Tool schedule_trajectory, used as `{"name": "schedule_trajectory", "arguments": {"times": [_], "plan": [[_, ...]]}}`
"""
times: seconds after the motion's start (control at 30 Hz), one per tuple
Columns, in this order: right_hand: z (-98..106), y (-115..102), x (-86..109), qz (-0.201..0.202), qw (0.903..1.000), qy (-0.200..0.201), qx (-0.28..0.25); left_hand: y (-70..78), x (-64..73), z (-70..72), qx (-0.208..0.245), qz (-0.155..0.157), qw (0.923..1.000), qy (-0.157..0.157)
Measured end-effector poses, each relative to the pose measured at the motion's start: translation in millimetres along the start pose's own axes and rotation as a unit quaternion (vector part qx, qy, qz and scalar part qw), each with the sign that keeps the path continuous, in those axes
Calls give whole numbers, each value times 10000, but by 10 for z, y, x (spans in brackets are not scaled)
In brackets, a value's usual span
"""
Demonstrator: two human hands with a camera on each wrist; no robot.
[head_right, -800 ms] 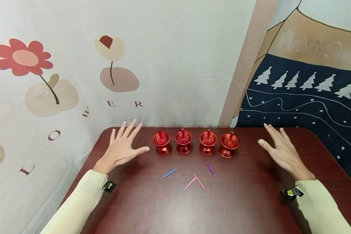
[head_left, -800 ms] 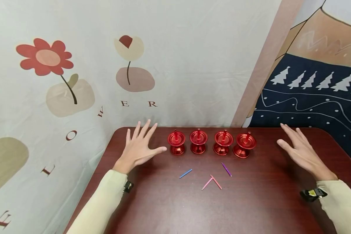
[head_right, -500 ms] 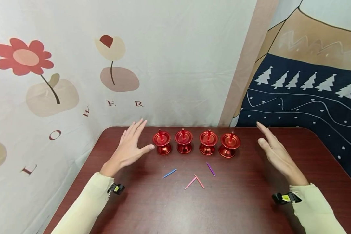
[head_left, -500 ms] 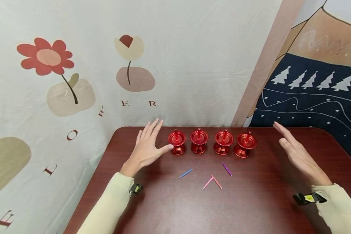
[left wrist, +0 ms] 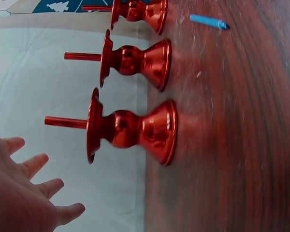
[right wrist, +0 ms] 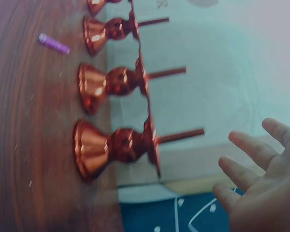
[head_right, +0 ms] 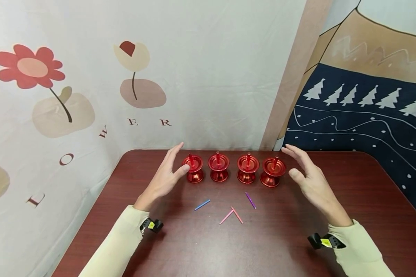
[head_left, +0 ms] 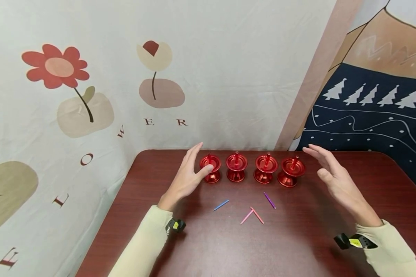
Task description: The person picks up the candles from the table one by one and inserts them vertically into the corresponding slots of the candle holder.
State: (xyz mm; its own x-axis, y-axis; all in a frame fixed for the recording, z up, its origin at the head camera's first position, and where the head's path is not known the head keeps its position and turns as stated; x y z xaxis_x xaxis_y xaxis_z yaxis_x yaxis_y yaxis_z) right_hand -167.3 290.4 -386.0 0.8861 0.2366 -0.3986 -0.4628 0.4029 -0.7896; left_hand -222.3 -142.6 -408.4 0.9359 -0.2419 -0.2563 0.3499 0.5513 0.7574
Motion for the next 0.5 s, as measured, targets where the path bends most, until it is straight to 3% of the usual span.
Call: {"name": "schedule_trajectory", "arguments": {"times": [0.27,0.5], "plan": [[-188,-275,-105,538,9974,201,429,-46,-51,-141,406,158,9990,118],[-427,-500,-153,1170,9927,-38,302,-104,-119,-286,583,457,9972,102]]}}
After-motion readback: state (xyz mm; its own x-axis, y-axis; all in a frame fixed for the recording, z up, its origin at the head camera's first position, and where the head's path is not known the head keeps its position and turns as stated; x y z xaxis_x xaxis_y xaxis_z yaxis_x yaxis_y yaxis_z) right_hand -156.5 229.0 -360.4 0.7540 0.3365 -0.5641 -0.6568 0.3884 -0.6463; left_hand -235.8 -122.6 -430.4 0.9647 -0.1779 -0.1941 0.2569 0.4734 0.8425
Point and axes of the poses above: each hand's wrist, its own x-axis away from the middle knuckle, its own z-axis out of the back of the hand, y = z × x, the point moved 2 cm from there along -x, towards the middle knuckle, and after that the axes turned 1 degree about z, right-handed, at the moved point
